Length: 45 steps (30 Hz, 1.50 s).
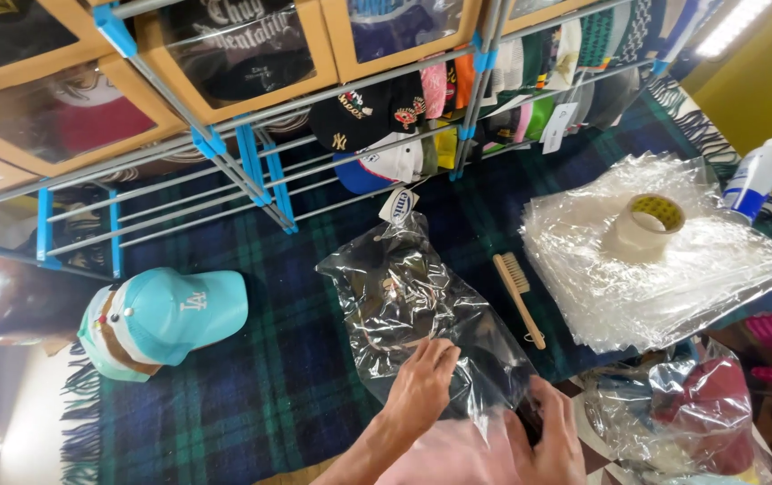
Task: Brushing dust off baseball caps and placing them into individual plastic bags for storage or shipping.
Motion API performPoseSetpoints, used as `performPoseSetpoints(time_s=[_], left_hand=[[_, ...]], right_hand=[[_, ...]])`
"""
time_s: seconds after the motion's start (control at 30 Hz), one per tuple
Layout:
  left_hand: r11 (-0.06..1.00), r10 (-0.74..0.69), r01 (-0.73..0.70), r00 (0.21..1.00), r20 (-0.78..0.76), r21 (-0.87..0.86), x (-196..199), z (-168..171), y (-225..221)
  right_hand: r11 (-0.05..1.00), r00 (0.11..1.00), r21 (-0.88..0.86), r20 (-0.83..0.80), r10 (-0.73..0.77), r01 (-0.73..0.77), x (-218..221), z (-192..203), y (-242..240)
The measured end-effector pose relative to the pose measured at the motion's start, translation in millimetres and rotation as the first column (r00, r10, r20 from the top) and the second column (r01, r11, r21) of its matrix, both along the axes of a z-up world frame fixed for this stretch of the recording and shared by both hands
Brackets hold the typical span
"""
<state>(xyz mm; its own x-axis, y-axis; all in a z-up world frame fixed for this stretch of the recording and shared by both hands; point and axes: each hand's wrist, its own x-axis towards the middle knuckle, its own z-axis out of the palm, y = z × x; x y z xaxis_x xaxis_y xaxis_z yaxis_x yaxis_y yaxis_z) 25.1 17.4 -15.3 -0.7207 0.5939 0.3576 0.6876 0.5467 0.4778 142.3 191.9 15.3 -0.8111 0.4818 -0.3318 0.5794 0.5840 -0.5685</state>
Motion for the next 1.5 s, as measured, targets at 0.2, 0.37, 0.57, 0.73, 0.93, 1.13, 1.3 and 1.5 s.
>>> performPoseSetpoints(time_s=[0.2, 0.37, 0.57, 0.73, 0.93, 1.13, 1.3, 1.5], left_hand=[[0.999, -0.014, 0.018, 0.995, -0.102, 0.041, 11.3, 8.1, 1.1], [1.0, -0.023, 0.021, 0.997, -0.071, -0.023, 26.4, 3.1, 1.9], [0.988, -0.092, 0.136, 0.906, 0.413, -0.077, 27.2, 58.8, -3.3], [0.974, 0.064, -0.063, 0.998, 0.003, 0.219, -71.4, 62.6, -36.5], [0.925, 0.379, -0.345, 0.866, 0.326, -0.159, -209.1, 45.3, -80.2], [0.987, 0.138, -0.155, 0.743, 0.654, -0.031, -236.0, 103.0, -62.7], [0.993, 0.099, -0.115, 0.834, 0.543, -0.003, -263.9, 115.8, -67.8], [0.977, 0.213, -0.214, 0.961, 0.174, -0.01, -259.4, 213.5, -107.7]], right_hand=[[0.809, 0.927, -0.453, -0.2, 0.316, -0.373, -63.6, -29.0, -31.4], [0.68, 0.992, -0.732, 0.056, 0.113, -0.036, -131.6, -70.9, -58.4], [0.387, 0.91, -0.836, 0.415, -0.017, 0.388, -162.9, -135.1, -67.7], [0.11, 0.924, -0.947, 0.262, -0.279, 0.302, -162.1, -144.5, -57.7], [0.119, 0.842, -0.9, 0.336, -0.421, 0.419, -136.6, -94.6, -29.1], [0.092, 0.917, -0.977, 0.146, -0.37, 0.193, -124.9, -126.1, -8.1], [0.051, 0.934, -0.998, 0.025, -0.356, 0.046, -104.1, -154.2, 6.4], [-0.011, 0.875, -0.961, 0.258, -0.409, 0.278, -81.0, -100.5, 20.2]])
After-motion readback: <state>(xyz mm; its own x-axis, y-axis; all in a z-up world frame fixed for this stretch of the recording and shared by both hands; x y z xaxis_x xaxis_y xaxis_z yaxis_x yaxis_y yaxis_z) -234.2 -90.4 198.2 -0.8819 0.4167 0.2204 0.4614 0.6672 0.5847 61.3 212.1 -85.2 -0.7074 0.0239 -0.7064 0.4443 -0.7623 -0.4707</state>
